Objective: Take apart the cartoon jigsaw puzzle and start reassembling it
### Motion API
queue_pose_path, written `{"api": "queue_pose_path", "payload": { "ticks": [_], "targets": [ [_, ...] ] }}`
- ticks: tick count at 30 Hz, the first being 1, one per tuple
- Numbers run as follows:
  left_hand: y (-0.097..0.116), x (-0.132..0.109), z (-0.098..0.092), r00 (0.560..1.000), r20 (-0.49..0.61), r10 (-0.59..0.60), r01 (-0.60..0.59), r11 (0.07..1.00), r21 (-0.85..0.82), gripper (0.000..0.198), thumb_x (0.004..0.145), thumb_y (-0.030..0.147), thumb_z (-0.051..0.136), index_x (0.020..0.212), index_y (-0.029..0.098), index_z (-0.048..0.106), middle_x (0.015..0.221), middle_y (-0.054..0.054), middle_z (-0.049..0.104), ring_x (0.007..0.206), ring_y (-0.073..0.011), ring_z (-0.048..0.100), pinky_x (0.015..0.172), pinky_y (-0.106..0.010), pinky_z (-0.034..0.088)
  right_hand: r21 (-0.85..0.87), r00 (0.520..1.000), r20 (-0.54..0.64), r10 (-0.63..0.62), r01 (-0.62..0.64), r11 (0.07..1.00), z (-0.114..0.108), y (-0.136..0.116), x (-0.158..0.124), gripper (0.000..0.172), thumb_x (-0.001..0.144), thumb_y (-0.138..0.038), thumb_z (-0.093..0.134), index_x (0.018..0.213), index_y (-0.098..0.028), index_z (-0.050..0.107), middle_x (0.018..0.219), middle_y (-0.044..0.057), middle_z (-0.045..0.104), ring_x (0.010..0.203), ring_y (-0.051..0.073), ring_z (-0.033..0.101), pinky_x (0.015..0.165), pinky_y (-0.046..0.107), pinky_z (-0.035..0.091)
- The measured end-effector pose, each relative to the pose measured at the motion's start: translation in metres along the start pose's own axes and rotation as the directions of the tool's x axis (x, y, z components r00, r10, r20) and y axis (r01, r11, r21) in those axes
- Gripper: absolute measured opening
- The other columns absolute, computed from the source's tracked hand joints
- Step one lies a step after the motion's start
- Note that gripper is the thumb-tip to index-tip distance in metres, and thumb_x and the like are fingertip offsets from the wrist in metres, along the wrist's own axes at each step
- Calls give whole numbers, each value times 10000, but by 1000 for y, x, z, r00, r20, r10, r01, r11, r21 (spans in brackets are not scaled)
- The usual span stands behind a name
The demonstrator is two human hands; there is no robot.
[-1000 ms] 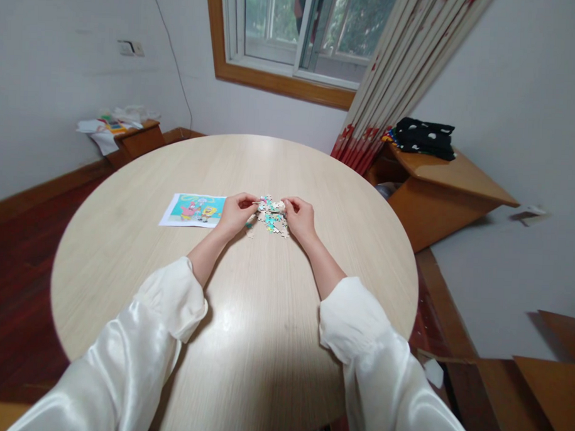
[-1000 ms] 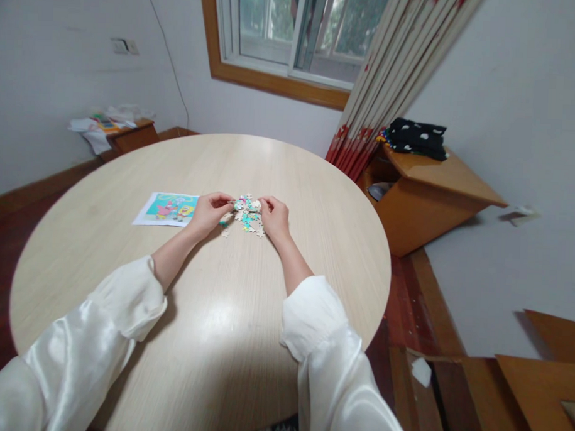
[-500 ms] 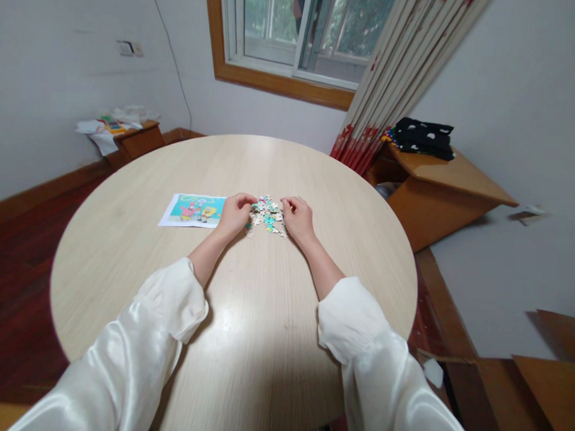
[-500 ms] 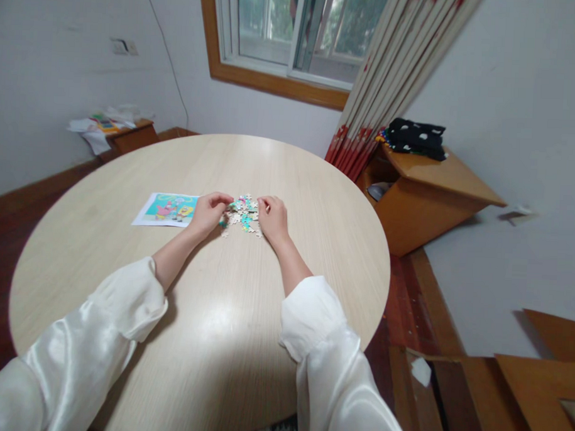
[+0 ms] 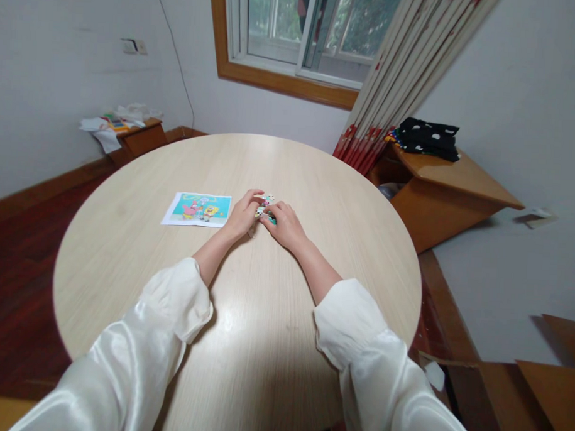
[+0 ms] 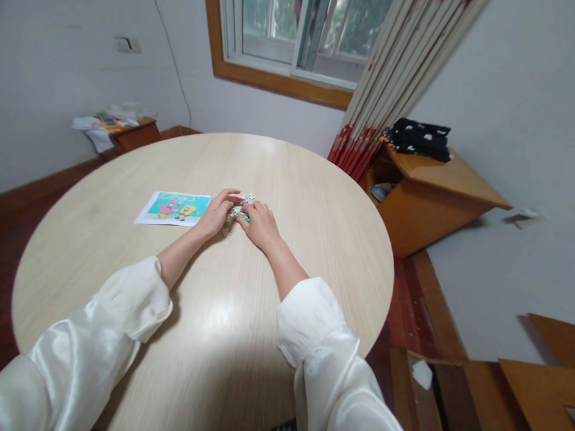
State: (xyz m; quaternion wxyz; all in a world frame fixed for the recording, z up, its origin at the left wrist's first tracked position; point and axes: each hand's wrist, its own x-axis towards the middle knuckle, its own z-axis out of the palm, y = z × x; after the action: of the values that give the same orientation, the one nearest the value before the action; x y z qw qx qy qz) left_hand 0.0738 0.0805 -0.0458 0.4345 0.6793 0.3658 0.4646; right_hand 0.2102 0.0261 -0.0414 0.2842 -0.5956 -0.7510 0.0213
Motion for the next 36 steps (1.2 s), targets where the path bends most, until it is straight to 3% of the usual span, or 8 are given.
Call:
{"api": "queue_pose_path", "payload": {
  "ticks": [8,11,16,21,24,27,32,36],
  "targets": [
    [2,1,0,999,-38,-23,16,983,-182,313,701,240,426,988,180,536,787,-25,638,802,-184,619,824,-345,483,174,980,-200,-11,46,984,-3,6,4,273,948,-287,390,987,-172,635,957,101,645,936,208,580,853,346,444],
    [3,1,-1,992,-130,1,-23,985,-171,278,702,234,421,947,187,544,761,-13,622,781,-175,612,826,-340,483,108,993,-117,37,-24,994,-9,-3,0,365,959,-344,354,1178,-163,584,1176,128,621,1114,231,541,967,396,389],
    [2,3,-2,974,-223,51,-83,987,-139,248,701,235,421,901,194,561,764,-13,602,810,-180,601,863,-349,471,-85,986,137,94,-83,993,-10,-19,-8,723,813,-592,540,1427,-259,356,1501,120,327,1383,347,249,1074,562,208],
    [4,3,-2,980,-194,47,-66,994,-92,235,700,235,423,886,194,561,782,-19,602,851,-191,597,881,-356,462,-123,994,88,59,-48,991,-4,-19,-5,344,906,-410,493,1176,-229,608,1274,119,553,1180,290,477,975,471,355],
    [5,2,-1,985,-170,42,-53,997,-60,227,714,233,417,887,195,560,795,-22,610,864,-198,600,888,-370,458,-69,999,32,19,-17,997,0,-11,0,227,910,-277,492,1056,-188,643,1117,123,600,1044,250,531,898,401,416],
    [5,1,-1,986,-155,55,-58,998,-11,236,721,228,406,894,187,562,814,-31,616,878,-202,598,883,-369,456,33,999,-28,-20,21,999,-1,-5,4,220,914,-199,453,1048,-171,626,1055,115,586,995,212,544,876,349,433],
    [5,-1,-2,983,-142,117,-89,978,187,232,702,156,427,878,172,576,871,-48,630,885,-194,591,868,-349,464,115,986,-165,39,-20,993,-12,-2,4,309,949,-281,386,1144,-166,596,1110,130,596,1069,222,533,944,363,410],
    [2,-5,-1,979,-81,186,-131,883,450,255,710,106,450,890,160,623,950,-83,639,954,-221,581,932,-379,441,60,988,-81,134,-129,990,-9,2,-3,451,952,-392,349,1327,-179,479,1356,155,492,1285,287,409,1048,493,309]
  ]
}}
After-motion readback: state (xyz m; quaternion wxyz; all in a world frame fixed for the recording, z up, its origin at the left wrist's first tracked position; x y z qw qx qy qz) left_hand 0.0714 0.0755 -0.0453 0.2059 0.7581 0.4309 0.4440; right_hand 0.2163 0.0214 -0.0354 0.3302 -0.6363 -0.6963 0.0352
